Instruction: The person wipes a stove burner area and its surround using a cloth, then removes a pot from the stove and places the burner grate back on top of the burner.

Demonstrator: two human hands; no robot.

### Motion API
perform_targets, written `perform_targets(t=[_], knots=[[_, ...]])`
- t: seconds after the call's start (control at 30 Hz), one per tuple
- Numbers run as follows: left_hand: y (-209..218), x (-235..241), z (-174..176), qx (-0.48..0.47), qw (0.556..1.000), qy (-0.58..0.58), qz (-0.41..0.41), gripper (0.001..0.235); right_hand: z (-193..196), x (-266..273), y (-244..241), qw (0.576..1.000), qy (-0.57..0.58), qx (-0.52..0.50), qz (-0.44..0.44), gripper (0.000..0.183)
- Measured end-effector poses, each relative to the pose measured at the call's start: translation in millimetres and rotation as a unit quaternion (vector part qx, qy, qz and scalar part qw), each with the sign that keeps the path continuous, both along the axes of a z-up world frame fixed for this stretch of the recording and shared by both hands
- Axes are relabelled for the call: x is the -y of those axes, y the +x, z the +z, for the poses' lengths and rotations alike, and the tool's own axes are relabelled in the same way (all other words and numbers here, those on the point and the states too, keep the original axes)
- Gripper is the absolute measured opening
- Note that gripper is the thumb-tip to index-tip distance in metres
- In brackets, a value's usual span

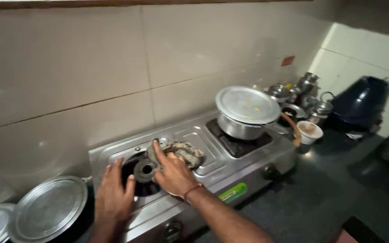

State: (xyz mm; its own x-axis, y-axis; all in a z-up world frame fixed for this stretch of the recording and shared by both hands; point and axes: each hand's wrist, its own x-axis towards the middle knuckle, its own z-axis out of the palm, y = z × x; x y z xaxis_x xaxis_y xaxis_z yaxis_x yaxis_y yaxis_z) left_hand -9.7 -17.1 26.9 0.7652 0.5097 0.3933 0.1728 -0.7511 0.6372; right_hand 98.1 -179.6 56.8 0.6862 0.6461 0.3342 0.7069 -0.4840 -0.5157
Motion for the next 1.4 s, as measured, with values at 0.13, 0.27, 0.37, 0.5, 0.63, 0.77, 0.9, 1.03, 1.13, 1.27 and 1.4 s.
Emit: perform_targets(t=[0.13,0.27,0.37,0.5,0.63,0.77,0.9,1.03,1.13,1.27,1.4], knots=[[-1,2,1,-0.014,1.0,0.004,-0.006,0.064,24,14,-8,0.999,0.02,0.03,0.02,0.088],[0,-3,-6,-0.007,1.0,0.009,-0.012,0.065,21,28,6,0.987,0.103,-0.104,-0.065,0.073],[2,-4,-13,0.003,1.0,-0.01,-0.001,0.064,15,38,34,0.946,0.298,-0.066,-0.107,0.071],[0,-6,-12,0.035,0.998,-0.05,0.009,0.064,35,46,71,0.846,0.474,-0.179,-0.165,0.068],[-1,-1,-10,0.038,0.998,-0.043,0.004,0.064,51,46,81,0.847,0.489,-0.146,-0.148,0.059],[-4,-1,-6,0.035,0.998,-0.046,-0.011,0.064,36,34,78,0.863,0.462,-0.191,-0.07,0.055],[-1,-2,-8,0.045,0.997,-0.055,0.003,0.065,-2,30,63,0.987,0.131,-0.071,-0.054,0.041],[5,-11,-19,0.071,0.995,-0.065,0.014,0.065,-18,13,59,0.995,0.062,0.005,-0.08,0.037],[8,-17,-30,0.067,0.994,-0.077,0.034,0.065,-29,-5,57,0.991,-0.098,-0.016,-0.088,0.035],[12,-21,-29,0.097,0.989,-0.101,0.038,0.067,-39,-24,80,0.993,-0.074,0.048,-0.082,0.058],[12,-12,-24,0.105,0.986,-0.11,0.067,0.067,-48,-39,112,0.996,-0.022,0.058,-0.065,0.039]])
